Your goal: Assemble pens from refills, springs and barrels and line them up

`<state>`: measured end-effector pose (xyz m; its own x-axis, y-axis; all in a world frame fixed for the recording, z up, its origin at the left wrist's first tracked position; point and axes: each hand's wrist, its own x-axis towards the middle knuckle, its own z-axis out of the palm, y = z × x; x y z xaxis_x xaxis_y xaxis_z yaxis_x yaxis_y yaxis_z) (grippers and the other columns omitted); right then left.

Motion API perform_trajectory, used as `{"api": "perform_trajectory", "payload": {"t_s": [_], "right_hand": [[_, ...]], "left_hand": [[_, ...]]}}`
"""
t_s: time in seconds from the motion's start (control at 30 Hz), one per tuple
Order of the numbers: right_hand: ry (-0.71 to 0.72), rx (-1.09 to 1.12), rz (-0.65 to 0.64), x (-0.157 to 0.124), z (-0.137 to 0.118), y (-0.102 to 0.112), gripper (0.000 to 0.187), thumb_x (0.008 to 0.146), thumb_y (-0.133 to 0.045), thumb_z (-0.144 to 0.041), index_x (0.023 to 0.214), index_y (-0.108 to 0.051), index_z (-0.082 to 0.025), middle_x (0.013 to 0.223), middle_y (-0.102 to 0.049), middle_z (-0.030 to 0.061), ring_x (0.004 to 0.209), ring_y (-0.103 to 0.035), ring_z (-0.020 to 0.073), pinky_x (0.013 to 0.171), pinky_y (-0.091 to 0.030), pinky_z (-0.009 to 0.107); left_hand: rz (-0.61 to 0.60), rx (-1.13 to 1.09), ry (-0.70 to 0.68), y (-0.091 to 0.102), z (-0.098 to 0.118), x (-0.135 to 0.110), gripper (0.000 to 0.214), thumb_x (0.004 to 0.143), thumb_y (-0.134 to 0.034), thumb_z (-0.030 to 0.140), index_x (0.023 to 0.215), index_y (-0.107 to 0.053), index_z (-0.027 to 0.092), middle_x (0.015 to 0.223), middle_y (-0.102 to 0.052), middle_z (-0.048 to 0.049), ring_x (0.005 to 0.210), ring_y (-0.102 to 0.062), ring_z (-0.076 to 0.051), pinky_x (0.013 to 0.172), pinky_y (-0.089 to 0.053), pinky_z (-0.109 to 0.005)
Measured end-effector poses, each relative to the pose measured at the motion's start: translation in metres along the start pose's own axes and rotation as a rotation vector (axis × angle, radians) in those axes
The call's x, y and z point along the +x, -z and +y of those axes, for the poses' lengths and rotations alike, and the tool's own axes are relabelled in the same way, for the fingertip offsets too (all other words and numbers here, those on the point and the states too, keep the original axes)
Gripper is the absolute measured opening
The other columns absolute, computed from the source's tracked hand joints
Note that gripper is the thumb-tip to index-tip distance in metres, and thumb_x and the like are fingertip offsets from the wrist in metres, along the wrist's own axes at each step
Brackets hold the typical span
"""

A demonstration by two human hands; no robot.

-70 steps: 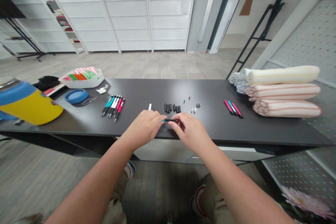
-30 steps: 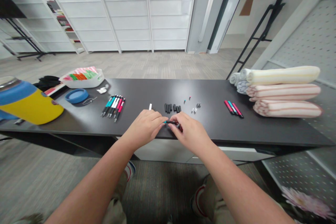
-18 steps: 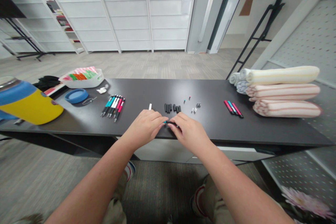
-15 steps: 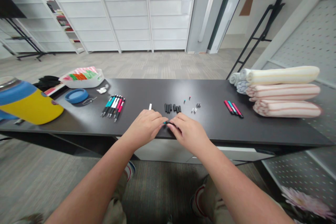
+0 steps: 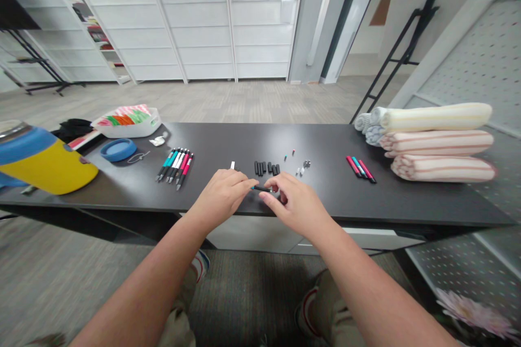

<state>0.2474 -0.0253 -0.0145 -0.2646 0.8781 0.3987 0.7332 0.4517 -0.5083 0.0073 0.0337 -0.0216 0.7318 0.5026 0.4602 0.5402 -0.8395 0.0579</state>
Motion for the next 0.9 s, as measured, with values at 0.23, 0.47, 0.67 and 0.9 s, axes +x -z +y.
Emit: {"api": "perform_trajectory", "payload": {"t_s": [0.23,0.47,0.67,0.9], "right_hand": [[-0.216,-0.231,0.104,0.005,0.021,0.003,0.043,0.105,-0.042,-0.022,0.145,-0.060,-0.020,0.124,-0.073,0.0124,0.105,-0.071,0.0258,0.090,-0.054,0.037],[-0.271,-0.464,-0.053,0.014,0.016,-0.004,0.045,0.101,-0.049,-0.022,0.144,-0.065,-0.023,0.114,-0.072,0.0118,0.082,-0.072,0.0253,0.070,-0.053,0.036],[-0.286,-0.415,0.043,0.011,0.017,-0.004,0.025,0.104,-0.053,-0.029,0.121,-0.068,-0.020,0.112,-0.072,0.0113,0.085,-0.071,0.0249,0.071,-0.052,0.035],[-0.283,-0.482,0.022,0.013,0.018,-0.006,0.044,0.104,-0.051,-0.028,0.146,-0.060,-0.020,0.119,-0.071,0.0155,0.087,-0.073,0.0265,0.071,-0.054,0.035]], "left_hand": [[0.064,0.004,0.091,-0.002,-0.001,0.003,0.024,0.106,-0.053,0.024,0.123,-0.069,0.020,0.111,-0.076,-0.0095,0.100,-0.067,-0.024,0.088,-0.048,-0.040],[0.049,0.006,0.100,-0.003,-0.002,0.003,0.023,0.106,-0.053,0.024,0.122,-0.069,0.020,0.111,-0.075,-0.0093,0.101,-0.066,-0.025,0.088,-0.048,-0.041],[0.043,-0.009,0.100,-0.003,-0.002,0.003,0.023,0.106,-0.054,0.025,0.122,-0.069,0.020,0.110,-0.075,-0.0096,0.103,-0.067,-0.025,0.089,-0.048,-0.042],[0.044,-0.004,0.099,-0.002,-0.001,0.003,0.023,0.106,-0.054,0.026,0.121,-0.070,0.020,0.109,-0.075,-0.0097,0.101,-0.067,-0.025,0.089,-0.048,-0.042]]}}
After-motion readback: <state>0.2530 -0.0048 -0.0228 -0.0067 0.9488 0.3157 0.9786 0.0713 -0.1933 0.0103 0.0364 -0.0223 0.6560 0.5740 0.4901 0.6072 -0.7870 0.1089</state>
